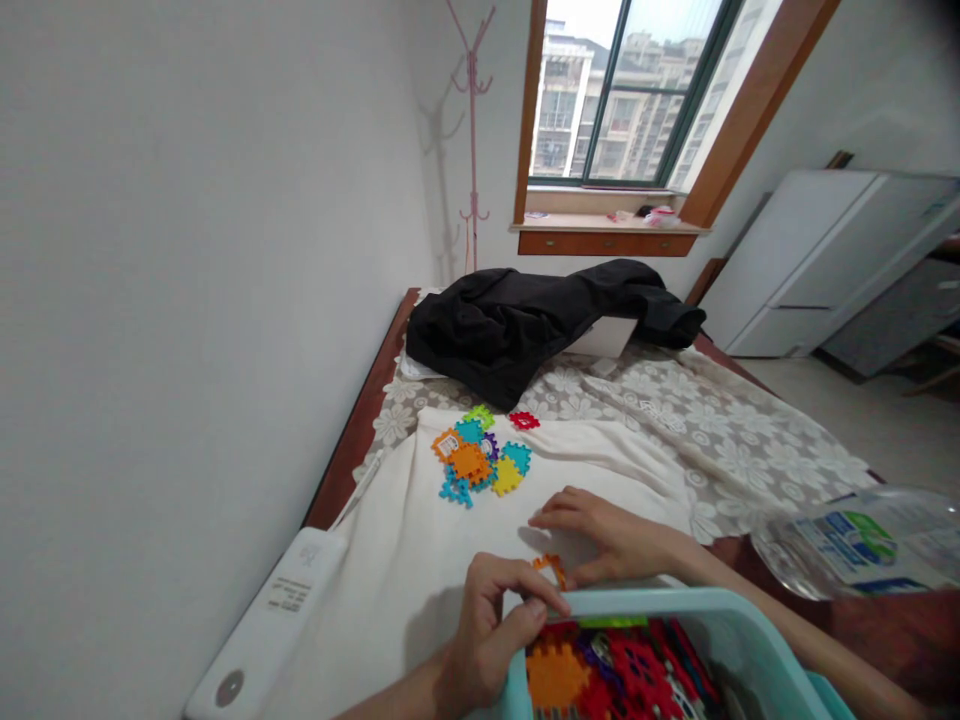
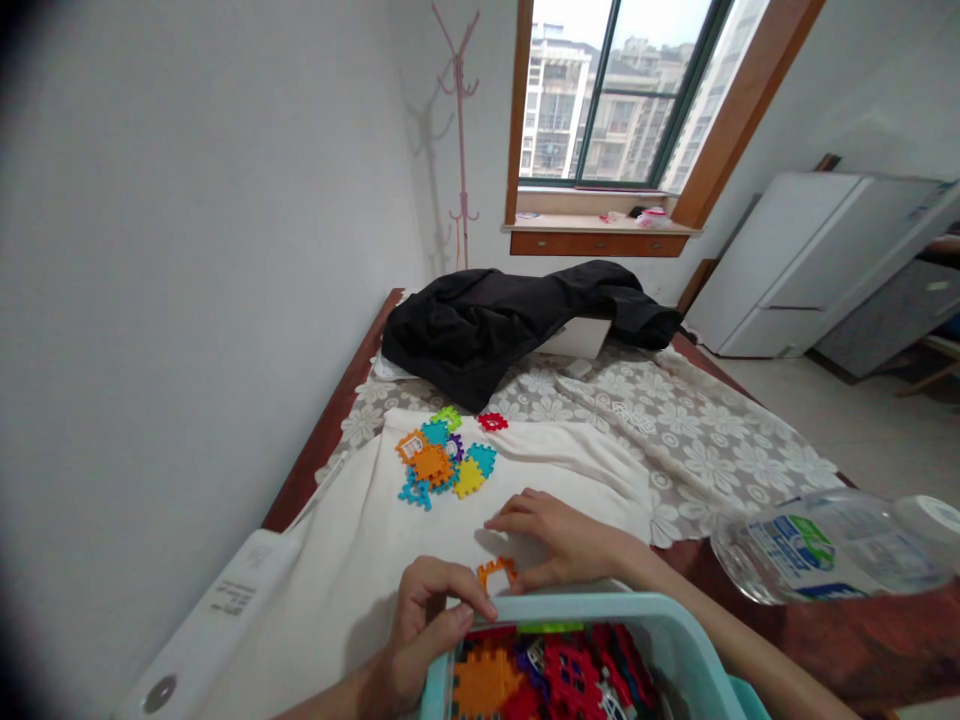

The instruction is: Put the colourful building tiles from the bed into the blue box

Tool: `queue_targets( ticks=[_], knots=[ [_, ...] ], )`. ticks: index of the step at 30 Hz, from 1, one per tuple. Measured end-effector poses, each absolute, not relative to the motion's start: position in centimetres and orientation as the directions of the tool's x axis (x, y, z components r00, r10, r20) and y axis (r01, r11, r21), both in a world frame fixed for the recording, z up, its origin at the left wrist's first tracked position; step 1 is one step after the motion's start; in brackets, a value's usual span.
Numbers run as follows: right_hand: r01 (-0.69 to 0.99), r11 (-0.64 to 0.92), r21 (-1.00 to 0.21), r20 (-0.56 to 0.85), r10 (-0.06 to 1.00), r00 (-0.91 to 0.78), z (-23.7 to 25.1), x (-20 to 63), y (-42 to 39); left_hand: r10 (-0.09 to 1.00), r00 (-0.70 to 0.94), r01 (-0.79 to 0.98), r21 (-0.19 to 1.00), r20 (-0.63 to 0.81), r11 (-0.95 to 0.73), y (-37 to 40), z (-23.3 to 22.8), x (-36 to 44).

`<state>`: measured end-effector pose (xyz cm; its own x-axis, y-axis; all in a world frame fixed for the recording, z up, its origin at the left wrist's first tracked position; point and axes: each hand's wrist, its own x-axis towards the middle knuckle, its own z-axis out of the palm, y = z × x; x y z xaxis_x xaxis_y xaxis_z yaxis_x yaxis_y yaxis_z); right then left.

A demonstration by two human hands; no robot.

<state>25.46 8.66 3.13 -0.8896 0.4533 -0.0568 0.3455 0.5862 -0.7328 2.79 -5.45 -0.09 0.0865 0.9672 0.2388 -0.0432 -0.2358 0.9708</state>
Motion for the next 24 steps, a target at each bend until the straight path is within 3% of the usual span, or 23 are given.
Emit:
queue_targets(
  ticks=[3, 5, 10, 15, 19, 24],
  knots=[
    [0.326, 0.69, -0.646, -0.028, 0.406, -0.913, 1.8, 24.3, 7.7, 0.974, 0.073, -0.078, 0.975, 0.213, -0.207, -5.5, -0.5, 2.8],
    [0.316, 0.668, -0.674, -0.012, 0.418, -0.908, 1.0, 24.2, 7.5, 0.979, 0.064, -0.095, 0.977, 0.196, -0.189, -5.4, -0.5, 2.8],
    [0.265, 0.259, -0.929, 0.0, 0.715, -0.699, -2.0, 24.8, 8.6, 0.994, 0.008, -0.169, 0.98, 0.109, -0.106, -4.7, 0.1, 2.2],
    [0.074, 0.011, -0.997, -0.017, 0.929, -0.369, -3.6, 25.3, 10.5, 0.995, -0.089, -0.31, 0.951, -0.038, 0.009, -3.2, -0.3, 1.4],
    [0.022, -0.101, -0.995, -0.103, 0.943, -0.316, -3.7, 25.9, 11.4, 0.992, 0.063, -0.431, 0.893, -0.109, 0.125, -1.9, -0.3, 1.3],
    [0.086, 0.02, -0.996, -0.017, 0.914, -0.406, -3.8, 26.2, 11.0, 0.963, 0.24, -0.538, 0.809, -0.125, 0.239, -0.4, 1.2, 1.5]
  ],
)
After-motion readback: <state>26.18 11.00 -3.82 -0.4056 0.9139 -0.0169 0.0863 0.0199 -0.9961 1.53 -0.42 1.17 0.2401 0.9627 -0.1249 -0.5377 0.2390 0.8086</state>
